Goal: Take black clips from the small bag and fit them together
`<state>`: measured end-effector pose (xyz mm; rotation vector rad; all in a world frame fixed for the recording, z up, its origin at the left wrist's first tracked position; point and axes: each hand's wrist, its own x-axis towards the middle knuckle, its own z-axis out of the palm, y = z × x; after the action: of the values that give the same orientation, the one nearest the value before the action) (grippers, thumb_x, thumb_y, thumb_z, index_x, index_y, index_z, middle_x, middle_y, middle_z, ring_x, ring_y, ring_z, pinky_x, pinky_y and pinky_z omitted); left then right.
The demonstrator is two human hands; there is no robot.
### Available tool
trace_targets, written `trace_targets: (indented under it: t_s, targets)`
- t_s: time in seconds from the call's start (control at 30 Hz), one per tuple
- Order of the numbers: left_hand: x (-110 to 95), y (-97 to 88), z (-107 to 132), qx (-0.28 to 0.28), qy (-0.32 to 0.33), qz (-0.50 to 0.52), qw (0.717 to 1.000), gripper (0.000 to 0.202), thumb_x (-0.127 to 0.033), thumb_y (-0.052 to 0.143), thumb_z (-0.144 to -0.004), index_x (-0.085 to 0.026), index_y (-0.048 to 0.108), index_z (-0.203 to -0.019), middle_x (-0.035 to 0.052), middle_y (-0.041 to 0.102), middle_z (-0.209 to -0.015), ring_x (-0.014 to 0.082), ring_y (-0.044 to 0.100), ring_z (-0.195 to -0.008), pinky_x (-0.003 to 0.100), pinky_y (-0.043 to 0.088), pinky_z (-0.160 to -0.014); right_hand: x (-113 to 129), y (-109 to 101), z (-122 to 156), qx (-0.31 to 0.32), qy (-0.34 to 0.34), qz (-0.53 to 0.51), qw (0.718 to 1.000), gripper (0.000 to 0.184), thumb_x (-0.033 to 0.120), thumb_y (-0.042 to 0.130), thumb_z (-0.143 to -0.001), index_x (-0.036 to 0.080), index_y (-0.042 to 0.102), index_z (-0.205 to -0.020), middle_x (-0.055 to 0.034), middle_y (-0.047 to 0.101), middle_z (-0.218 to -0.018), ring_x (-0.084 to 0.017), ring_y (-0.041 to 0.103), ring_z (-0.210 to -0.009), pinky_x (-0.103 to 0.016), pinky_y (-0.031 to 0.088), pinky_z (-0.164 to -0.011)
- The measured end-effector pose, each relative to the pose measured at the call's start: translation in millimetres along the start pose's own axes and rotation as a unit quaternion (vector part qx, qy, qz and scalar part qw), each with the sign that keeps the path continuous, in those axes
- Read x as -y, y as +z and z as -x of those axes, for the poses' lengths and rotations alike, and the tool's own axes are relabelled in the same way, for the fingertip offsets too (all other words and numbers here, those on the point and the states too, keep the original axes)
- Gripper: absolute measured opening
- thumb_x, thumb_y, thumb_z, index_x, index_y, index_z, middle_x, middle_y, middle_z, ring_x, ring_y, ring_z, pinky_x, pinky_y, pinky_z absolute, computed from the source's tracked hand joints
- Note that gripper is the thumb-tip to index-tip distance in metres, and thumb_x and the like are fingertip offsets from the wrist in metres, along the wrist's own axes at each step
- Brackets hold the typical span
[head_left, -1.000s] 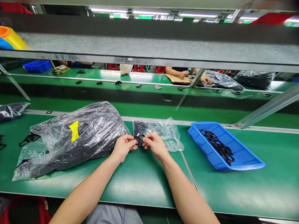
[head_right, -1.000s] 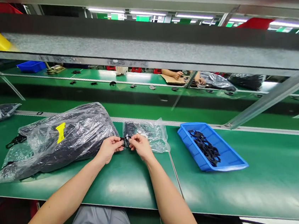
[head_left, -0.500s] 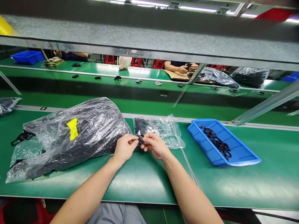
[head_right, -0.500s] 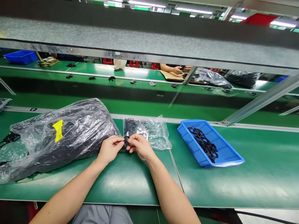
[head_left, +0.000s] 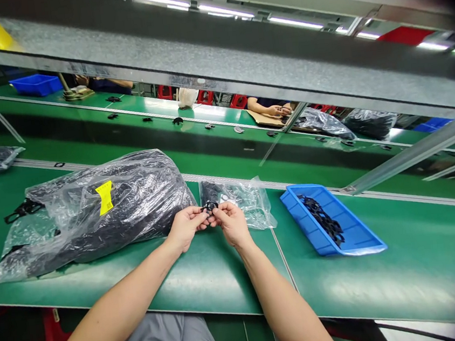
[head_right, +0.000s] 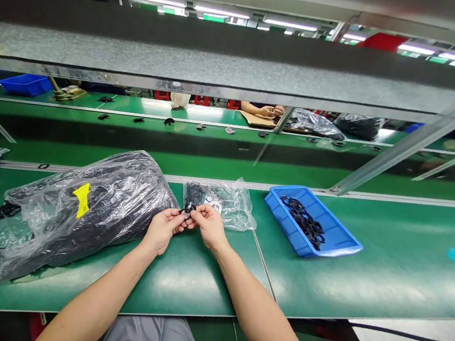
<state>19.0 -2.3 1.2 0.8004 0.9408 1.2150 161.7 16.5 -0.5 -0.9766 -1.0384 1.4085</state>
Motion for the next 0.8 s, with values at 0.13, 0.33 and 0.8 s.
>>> trace_targets:
  t_s: [0.13,0.33,0.8]
  targets:
    - [-2.4,-0.6,-0.4,-0.029,0.043,-0.042,0.998,0.025,-0.034,0.076,-0.067,-0.014,0.070,-0.083,0.0043,0.069,-0.071,0.0115,0.061,-0.060,0.023,0.049,-0.058,1.1,-1.7,0.3,0.003,0.019,-0.012,1.000,0.030,0.036,0.079,-0.066,0.020,0.055,-0.074,0.0033,0.062,-0.058,-0.014,0.064,-0.052,-0.023,0.053,-0.047]
    - [-4.5,-2.1,-1.0,-0.032,0.057,-0.086,0.994,0.022,-0.033,0.073,-0.069,-0.015,0.073,-0.082,0.0053,0.071,-0.075,0.0141,0.063,-0.064,0.024,0.050,-0.059,-0.6,-5.5,-2.4,0.021,0.056,0.020,0.998,0.027,0.039,0.077,-0.065,0.020,0.059,-0.071,0.0033,0.061,-0.059,-0.013,0.063,-0.055,-0.021,0.050,-0.046]
    - [1.2,-6.3,-3.8,-0.055,0.080,-0.125,0.987,0.025,-0.033,0.069,-0.073,-0.017,0.075,-0.091,0.0067,0.074,-0.089,0.0167,0.065,-0.072,0.024,0.051,-0.058,4.2,-9.6,0.9,0.136,0.084,0.068,0.985,0.021,0.032,0.075,-0.069,0.018,0.060,-0.073,0.0017,0.065,-0.057,-0.011,0.061,-0.049,-0.019,0.047,-0.047]
